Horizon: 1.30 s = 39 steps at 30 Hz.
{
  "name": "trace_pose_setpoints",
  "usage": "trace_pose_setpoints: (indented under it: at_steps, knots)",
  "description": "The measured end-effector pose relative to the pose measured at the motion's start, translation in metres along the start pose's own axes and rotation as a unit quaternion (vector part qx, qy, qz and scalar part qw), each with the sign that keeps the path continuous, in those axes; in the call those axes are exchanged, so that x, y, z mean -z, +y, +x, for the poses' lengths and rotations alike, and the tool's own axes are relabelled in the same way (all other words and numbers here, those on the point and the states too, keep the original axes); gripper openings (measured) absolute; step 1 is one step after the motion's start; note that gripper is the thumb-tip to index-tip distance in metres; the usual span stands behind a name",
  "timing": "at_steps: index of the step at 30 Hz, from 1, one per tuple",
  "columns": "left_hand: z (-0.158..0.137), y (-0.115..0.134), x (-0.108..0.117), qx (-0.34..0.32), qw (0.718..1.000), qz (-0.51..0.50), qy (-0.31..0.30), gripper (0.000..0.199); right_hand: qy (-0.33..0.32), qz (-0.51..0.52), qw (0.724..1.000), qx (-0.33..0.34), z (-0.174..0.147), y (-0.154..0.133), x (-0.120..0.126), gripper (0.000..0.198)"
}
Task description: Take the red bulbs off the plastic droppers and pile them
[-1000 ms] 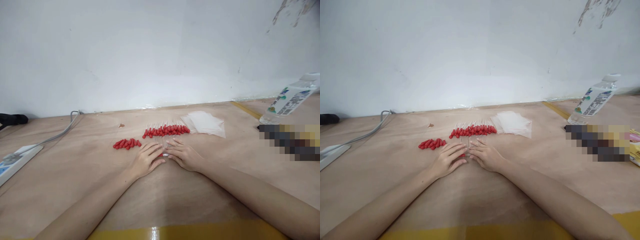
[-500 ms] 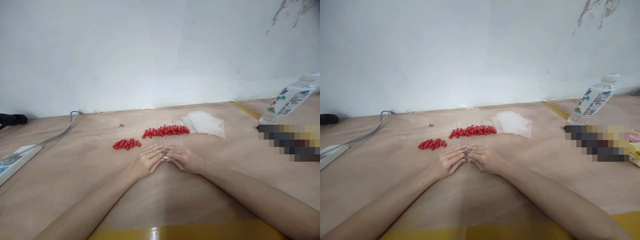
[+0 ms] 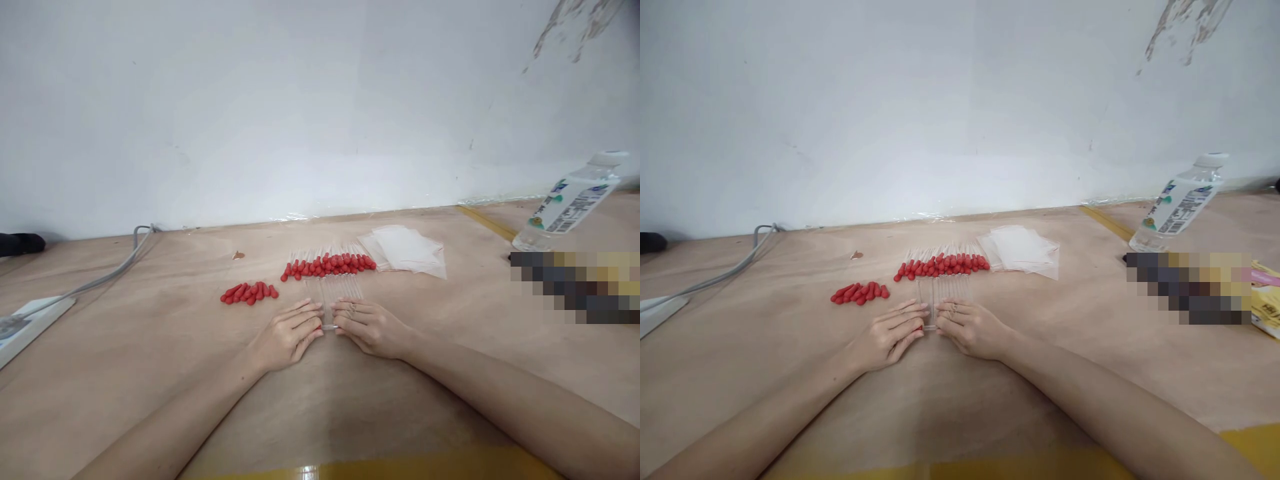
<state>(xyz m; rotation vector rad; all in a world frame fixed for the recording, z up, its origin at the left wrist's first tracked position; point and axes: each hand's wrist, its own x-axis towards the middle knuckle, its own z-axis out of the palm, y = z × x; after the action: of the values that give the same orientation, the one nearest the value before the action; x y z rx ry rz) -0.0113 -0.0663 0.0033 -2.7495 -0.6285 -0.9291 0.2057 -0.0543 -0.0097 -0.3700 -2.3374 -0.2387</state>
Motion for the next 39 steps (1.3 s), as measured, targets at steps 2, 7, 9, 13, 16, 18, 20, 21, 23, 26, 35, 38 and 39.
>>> trace_pose_setpoints:
  at_steps: [2,7,9,13,16,18,20,21,23,26,35,38,39]
  knots:
    - [-0.001,0.001,0.0,0.001,1.0,0.001,-0.002,0.016,0.003,-0.006,1.0,0.005,-0.001,-0.002,0.002,0.015]
    - [-0.007,0.002,0.005,0.013,1.0,0.001,0.012,0.015,0.013,0.005,1.0,0.004,-0.014,0.008,0.014,0.016]
    - [-0.012,-0.002,0.012,0.054,0.998,0.016,0.033,0.013,0.035,-0.002,0.998,-0.054,-0.023,0.019,0.022,0.017]
    - [-0.02,-0.031,0.036,0.232,0.967,0.062,0.088,0.017,0.044,-0.075,0.978,-0.189,-0.026,0.034,0.034,0.021]
    - [-0.032,-0.071,0.062,0.42,0.901,0.075,0.079,0.031,-0.011,-0.084,0.972,-0.221,-0.012,0.028,0.039,0.026]
    - [-0.044,-0.098,0.078,0.536,0.841,0.048,0.05,0.039,-0.031,-0.073,0.969,-0.233,0.002,0.02,0.037,0.029]
    - [-0.057,-0.119,0.087,0.602,0.798,0.001,0.038,0.042,-0.036,-0.064,0.964,-0.255,0.013,0.015,0.028,0.029]
    - [-0.063,-0.126,0.09,0.616,0.786,-0.019,0.042,0.044,-0.033,-0.058,0.962,-0.265,0.018,0.014,0.022,0.027]
    - [-0.07,-0.132,0.09,0.63,0.772,-0.07,0.05,0.046,-0.019,-0.045,0.963,-0.266,0.027,0.014,0.005,0.023]
    - [-0.068,-0.125,0.087,0.639,0.754,-0.145,0.045,0.048,-0.06,-0.063,0.961,-0.261,0.037,0.015,-0.019,0.02]
    - [-0.061,-0.118,0.088,0.627,0.767,-0.136,-0.032,0.042,-0.134,-0.142,0.951,-0.24,0.051,0.006,-0.041,0.018]
    - [-0.066,-0.121,0.088,0.633,0.766,-0.112,-0.023,0.042,-0.139,-0.114,0.951,-0.251,0.051,0.001,-0.037,0.036]
    - [-0.066,-0.122,0.087,0.636,0.764,-0.112,-0.021,0.043,-0.14,-0.108,0.951,-0.252,0.051,0.0,-0.036,0.042]
